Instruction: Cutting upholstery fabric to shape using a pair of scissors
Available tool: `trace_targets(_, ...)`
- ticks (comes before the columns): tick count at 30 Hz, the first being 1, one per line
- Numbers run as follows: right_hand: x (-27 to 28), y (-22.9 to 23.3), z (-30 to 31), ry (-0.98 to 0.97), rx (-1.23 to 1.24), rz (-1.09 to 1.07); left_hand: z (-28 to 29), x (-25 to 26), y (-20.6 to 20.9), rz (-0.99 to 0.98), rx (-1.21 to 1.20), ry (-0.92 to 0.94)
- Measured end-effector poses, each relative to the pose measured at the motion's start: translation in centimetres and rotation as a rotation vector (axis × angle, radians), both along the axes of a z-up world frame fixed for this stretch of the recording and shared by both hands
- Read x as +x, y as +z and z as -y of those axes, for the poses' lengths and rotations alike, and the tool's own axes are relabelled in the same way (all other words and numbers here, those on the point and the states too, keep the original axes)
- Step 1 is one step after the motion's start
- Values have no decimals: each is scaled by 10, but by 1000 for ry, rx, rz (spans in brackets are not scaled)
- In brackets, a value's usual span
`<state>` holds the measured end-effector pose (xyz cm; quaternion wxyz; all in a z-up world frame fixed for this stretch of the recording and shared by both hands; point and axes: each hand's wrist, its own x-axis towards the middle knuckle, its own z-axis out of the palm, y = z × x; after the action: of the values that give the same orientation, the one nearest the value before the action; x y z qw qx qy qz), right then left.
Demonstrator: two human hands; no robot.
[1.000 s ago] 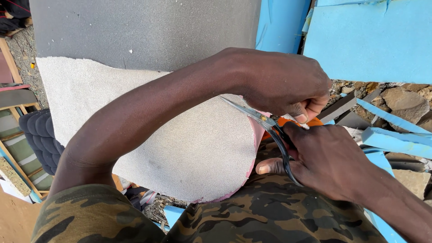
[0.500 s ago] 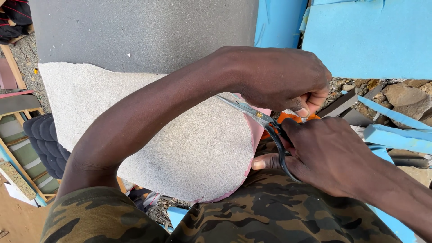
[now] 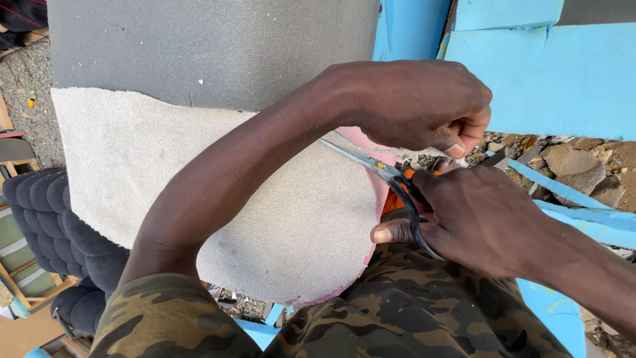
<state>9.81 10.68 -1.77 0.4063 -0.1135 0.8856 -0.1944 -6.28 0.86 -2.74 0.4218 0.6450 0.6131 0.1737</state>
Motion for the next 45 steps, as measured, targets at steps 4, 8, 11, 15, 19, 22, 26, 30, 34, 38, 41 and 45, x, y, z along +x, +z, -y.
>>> trace_targets(4, -4, 1, 13, -50, 53, 1, -3, -3, 1, -19, 46, -12)
trace_targets(8, 9, -12, 11, -148, 45, -104, -9, -8, -9, -25, 114, -54)
trace_targets(11, 7, -11, 9, -105, 89, -139, -13, -9, -13, -42, 150, -70)
trace_targets(15, -12, 21, 14, -49, 170, 112, -21, -3, -8, -3, 168, -63)
trace_targets(19, -19, 18, 13, -93, 222, 200, -26, -6, -9, -60, 120, -104)
trace_targets(22, -5, -12, 0, -27, 178, -11, -16, -10, 3, -89, 108, -100)
trace_targets(26, 2, -37, -14, 130, 121, -164, -8, -12, -13, -53, 147, 66)
trace_targets(30, -35, 6, -1, 56, -8, 47, 5, -14, -3, 39, 211, 210)
trace_targets(34, -45, 5, 0, 33, -99, 93, 9, -13, 2, 53, 185, 273)
trace_targets(38, -36, -19, -10, 110, -74, -50, 10, -13, 3, 61, 191, 291)
trace_targets(41, -32, -35, -19, 148, -157, -182, 10, -14, 6, 60, 185, 307)
trace_targets(45, -55, -4, -15, 199, -107, 23, 8, -17, 4, 74, 169, 321)
